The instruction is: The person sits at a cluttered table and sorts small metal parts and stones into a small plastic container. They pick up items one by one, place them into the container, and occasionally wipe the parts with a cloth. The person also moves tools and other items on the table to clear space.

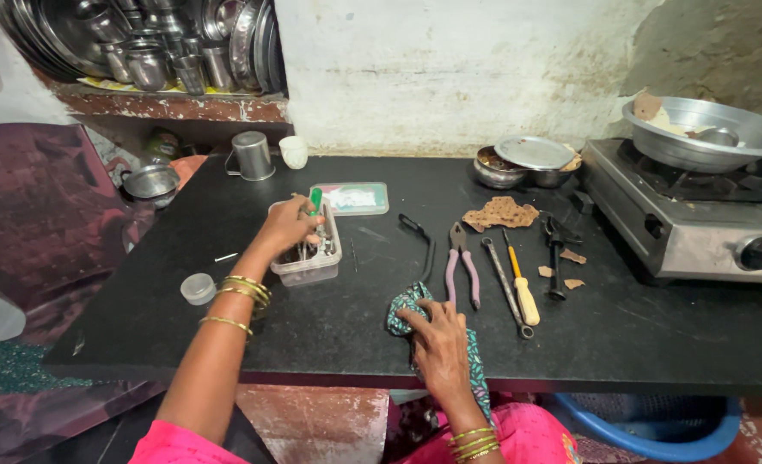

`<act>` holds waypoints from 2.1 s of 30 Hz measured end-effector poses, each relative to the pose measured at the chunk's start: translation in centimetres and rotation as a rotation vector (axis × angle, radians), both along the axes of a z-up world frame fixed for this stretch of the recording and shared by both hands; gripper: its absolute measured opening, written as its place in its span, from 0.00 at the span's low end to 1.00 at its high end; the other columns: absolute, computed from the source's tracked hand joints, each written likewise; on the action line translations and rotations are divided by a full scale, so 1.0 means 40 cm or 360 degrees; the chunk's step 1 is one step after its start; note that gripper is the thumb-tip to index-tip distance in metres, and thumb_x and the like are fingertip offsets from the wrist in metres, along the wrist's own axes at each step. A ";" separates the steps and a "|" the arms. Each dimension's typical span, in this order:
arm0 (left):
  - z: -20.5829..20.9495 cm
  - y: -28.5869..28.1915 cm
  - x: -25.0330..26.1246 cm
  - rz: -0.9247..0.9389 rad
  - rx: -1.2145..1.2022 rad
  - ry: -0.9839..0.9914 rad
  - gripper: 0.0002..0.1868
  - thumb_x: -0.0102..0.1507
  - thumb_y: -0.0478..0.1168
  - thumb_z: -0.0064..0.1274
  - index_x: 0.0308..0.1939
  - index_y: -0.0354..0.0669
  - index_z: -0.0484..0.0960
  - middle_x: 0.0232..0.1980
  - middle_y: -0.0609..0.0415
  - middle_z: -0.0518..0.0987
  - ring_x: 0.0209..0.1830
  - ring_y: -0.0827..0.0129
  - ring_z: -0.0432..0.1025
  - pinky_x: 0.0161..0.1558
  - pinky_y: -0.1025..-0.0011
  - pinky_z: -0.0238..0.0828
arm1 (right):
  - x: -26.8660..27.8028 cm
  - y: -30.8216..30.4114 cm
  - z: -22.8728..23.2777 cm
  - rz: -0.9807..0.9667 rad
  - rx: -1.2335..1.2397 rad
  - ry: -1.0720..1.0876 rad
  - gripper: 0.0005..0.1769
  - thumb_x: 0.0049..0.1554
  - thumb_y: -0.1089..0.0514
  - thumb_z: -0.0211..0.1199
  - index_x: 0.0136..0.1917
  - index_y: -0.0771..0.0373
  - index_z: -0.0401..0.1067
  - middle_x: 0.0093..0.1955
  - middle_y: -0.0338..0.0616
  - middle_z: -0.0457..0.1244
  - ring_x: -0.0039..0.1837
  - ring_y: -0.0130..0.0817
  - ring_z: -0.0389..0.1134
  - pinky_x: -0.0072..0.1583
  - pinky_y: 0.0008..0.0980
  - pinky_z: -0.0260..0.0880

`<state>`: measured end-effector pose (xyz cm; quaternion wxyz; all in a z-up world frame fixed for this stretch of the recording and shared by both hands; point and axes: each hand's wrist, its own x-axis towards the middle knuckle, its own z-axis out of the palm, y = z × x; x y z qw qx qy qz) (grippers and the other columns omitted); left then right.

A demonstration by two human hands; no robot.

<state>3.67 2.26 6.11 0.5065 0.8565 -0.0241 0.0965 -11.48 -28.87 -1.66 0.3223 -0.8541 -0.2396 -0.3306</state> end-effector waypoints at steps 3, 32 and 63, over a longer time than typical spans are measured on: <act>0.006 0.037 -0.032 0.0017 -0.0027 0.0014 0.12 0.62 0.35 0.58 0.45 0.29 0.78 0.35 0.45 0.83 0.32 0.68 0.83 0.32 0.72 0.76 | 0.000 0.003 0.003 -0.0004 -0.0007 0.0000 0.25 0.44 0.71 0.63 0.54 0.52 0.79 0.58 0.45 0.67 0.58 0.45 0.64 0.56 0.43 0.60; -0.308 0.240 0.019 0.0707 0.1295 -0.0007 0.19 0.51 0.36 0.63 0.44 0.33 0.83 0.53 0.37 0.77 0.56 0.40 0.72 0.54 0.53 0.75 | 0.019 -0.002 -0.025 -0.0024 -0.0070 -0.0009 0.29 0.41 0.71 0.63 0.54 0.50 0.79 0.57 0.43 0.67 0.58 0.45 0.64 0.55 0.43 0.60; -0.301 0.203 -0.063 0.0926 0.1030 -0.0203 0.09 0.54 0.32 0.56 0.37 0.32 0.86 0.45 0.29 0.81 0.49 0.35 0.76 0.51 0.49 0.75 | 0.015 0.000 -0.017 -0.0009 -0.0022 0.0004 0.28 0.41 0.72 0.63 0.54 0.51 0.79 0.57 0.43 0.67 0.57 0.44 0.64 0.55 0.42 0.60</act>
